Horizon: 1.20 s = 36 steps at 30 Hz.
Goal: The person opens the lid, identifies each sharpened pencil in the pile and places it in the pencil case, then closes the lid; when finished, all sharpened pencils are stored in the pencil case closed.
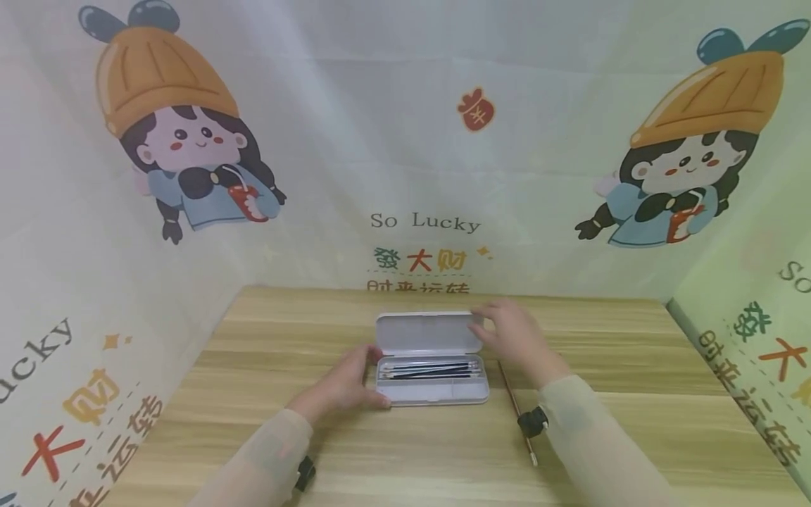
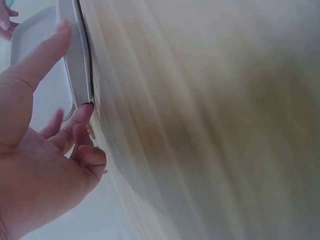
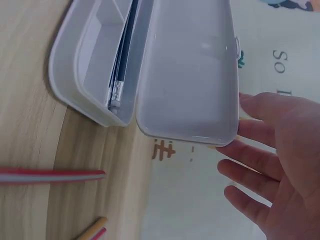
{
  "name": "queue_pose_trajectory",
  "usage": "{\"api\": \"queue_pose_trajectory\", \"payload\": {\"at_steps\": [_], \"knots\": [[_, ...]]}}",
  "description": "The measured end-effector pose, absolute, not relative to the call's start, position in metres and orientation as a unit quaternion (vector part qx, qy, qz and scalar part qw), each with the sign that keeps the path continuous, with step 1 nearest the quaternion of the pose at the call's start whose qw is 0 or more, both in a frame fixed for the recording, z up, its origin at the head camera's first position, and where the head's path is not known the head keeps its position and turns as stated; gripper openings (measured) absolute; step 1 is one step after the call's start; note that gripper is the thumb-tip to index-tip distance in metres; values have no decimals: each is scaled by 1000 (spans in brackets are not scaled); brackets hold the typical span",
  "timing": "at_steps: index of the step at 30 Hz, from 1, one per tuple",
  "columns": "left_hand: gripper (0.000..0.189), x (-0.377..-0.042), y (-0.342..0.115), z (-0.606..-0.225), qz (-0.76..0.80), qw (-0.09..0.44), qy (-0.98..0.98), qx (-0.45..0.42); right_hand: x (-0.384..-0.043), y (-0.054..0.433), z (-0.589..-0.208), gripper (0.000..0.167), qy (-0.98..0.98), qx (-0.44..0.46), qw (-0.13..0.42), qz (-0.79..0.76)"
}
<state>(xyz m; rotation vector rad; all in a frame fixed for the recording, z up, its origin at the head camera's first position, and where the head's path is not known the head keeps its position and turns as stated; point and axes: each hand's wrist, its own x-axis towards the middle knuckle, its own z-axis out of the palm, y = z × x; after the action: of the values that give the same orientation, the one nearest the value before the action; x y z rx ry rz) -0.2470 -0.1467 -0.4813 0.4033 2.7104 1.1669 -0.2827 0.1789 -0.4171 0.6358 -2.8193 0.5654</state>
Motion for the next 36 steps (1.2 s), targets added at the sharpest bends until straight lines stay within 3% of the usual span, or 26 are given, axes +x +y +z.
{"api": "queue_pose_trajectory", "payload": {"at_steps": [4,8,10,14,17,22,28,36], "knots": [[115,-248,-144,-483,411,65,900,128,-272,185,-411,33,-947,222,103,209],[130,-248,-144,-482,415,59,899,128,-267,190,-407,21,-945,212,73,240],[126,-247,-146,-479,408,62,901,135,-266,192,-408,15,-939,215,42,265],[102,-243,-151,-475,377,75,912,146,-264,194,-414,8,-923,242,-21,299],[87,-240,-153,-474,356,78,919,151,-262,196,-424,24,-918,263,-46,293],[78,-241,-157,-473,359,92,916,154,-260,196,-441,58,-916,279,-70,280],[59,-245,-162,-471,366,107,911,159,-258,191,-448,57,-916,275,-75,283],[59,-248,-164,-474,367,101,909,167,-254,188,-451,57,-920,264,-66,282]]}}
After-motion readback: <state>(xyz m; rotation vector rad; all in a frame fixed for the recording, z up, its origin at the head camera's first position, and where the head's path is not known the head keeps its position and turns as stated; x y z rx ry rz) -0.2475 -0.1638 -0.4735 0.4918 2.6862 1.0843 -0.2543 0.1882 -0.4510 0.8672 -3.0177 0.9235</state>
